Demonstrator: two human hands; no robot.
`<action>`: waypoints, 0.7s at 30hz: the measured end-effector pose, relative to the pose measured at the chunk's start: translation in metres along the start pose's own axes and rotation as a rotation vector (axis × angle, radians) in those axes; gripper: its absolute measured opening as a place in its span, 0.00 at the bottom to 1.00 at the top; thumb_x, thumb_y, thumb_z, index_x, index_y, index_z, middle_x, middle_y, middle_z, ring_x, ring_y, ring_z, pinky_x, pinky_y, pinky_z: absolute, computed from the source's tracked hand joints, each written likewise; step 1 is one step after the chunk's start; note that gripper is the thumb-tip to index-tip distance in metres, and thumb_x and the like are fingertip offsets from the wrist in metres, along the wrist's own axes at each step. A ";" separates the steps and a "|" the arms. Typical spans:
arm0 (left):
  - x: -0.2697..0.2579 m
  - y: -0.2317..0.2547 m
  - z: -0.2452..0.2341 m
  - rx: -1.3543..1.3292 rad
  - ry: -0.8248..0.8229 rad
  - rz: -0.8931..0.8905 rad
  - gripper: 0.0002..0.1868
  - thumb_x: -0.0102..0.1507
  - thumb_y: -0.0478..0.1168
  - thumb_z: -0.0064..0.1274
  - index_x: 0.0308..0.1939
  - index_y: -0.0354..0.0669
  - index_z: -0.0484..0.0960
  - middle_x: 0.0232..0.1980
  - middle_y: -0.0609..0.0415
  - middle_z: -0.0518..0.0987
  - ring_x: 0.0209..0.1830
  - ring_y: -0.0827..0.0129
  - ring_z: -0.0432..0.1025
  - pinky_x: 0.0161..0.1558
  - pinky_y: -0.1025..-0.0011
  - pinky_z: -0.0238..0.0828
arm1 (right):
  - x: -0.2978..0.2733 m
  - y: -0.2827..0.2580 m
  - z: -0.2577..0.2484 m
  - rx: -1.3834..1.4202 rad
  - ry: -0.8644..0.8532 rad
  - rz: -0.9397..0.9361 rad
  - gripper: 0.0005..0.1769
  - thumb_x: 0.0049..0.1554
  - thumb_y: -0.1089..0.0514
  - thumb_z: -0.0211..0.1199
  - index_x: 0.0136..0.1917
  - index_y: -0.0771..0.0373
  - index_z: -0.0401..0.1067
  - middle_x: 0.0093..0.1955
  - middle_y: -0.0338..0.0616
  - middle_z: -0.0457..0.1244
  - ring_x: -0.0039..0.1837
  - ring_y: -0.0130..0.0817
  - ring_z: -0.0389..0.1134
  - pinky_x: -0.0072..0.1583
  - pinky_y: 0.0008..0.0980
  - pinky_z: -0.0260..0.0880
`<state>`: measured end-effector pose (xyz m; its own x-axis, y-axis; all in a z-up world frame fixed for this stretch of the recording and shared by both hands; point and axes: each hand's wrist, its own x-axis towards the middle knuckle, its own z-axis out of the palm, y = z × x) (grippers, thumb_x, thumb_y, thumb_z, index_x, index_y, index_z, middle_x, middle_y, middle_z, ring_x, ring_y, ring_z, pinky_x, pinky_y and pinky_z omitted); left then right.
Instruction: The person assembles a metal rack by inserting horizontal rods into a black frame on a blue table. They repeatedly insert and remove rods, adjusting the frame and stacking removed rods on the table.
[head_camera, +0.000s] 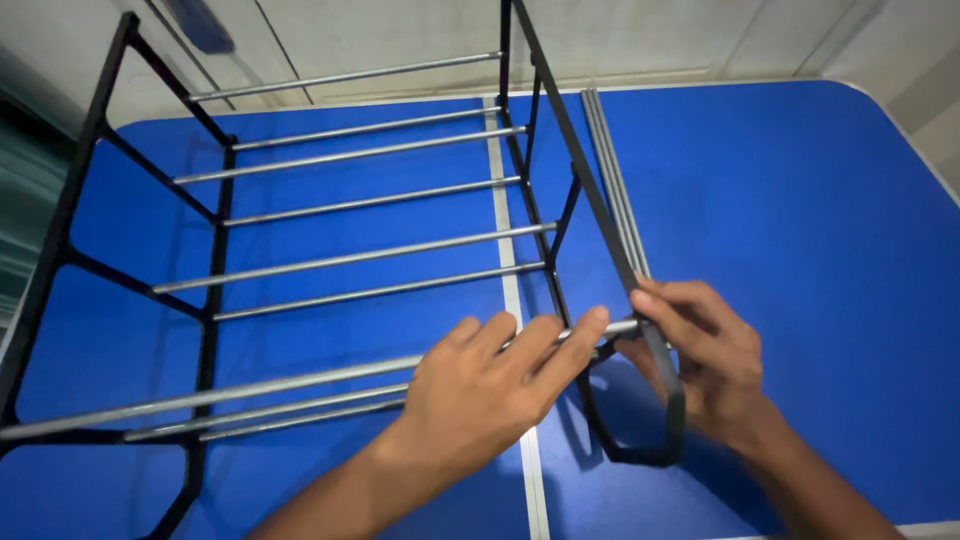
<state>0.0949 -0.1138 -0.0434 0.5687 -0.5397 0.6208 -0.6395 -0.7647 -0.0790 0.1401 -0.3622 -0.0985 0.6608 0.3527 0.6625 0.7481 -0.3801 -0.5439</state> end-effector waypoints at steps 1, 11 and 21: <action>0.000 0.001 -0.003 0.001 -0.018 -0.002 0.28 0.60 0.40 0.57 0.66 0.49 0.79 0.43 0.62 0.76 0.33 0.72 0.69 0.33 0.72 0.66 | 0.001 -0.001 -0.002 -0.012 -0.010 -0.012 0.31 0.48 0.68 0.76 0.65 0.64 0.72 0.61 0.56 0.65 0.55 0.36 0.74 0.54 0.28 0.79; 0.025 0.002 -0.025 -0.233 -0.133 -0.110 0.31 0.63 0.53 0.56 0.65 0.38 0.76 0.55 0.46 0.77 0.50 0.56 0.71 0.44 0.60 0.66 | 0.027 0.043 -0.026 0.166 -0.057 0.245 0.25 0.59 0.62 0.61 0.70 0.65 0.68 0.61 0.52 0.68 0.52 0.31 0.75 0.55 0.31 0.76; 0.123 -0.039 0.013 -0.363 -0.119 0.082 0.18 0.68 0.48 0.51 0.54 0.38 0.81 0.54 0.42 0.80 0.64 0.45 0.70 0.63 0.51 0.64 | 0.029 0.154 0.007 -0.034 -0.136 0.515 0.20 0.55 0.55 0.70 0.58 0.63 0.75 0.43 0.46 0.71 0.43 0.34 0.76 0.45 0.34 0.76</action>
<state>0.1968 -0.1547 0.0255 0.5502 -0.6476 0.5272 -0.8150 -0.5541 0.1698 0.2754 -0.4044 -0.1665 0.9454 0.2205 0.2401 0.3243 -0.5599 -0.7624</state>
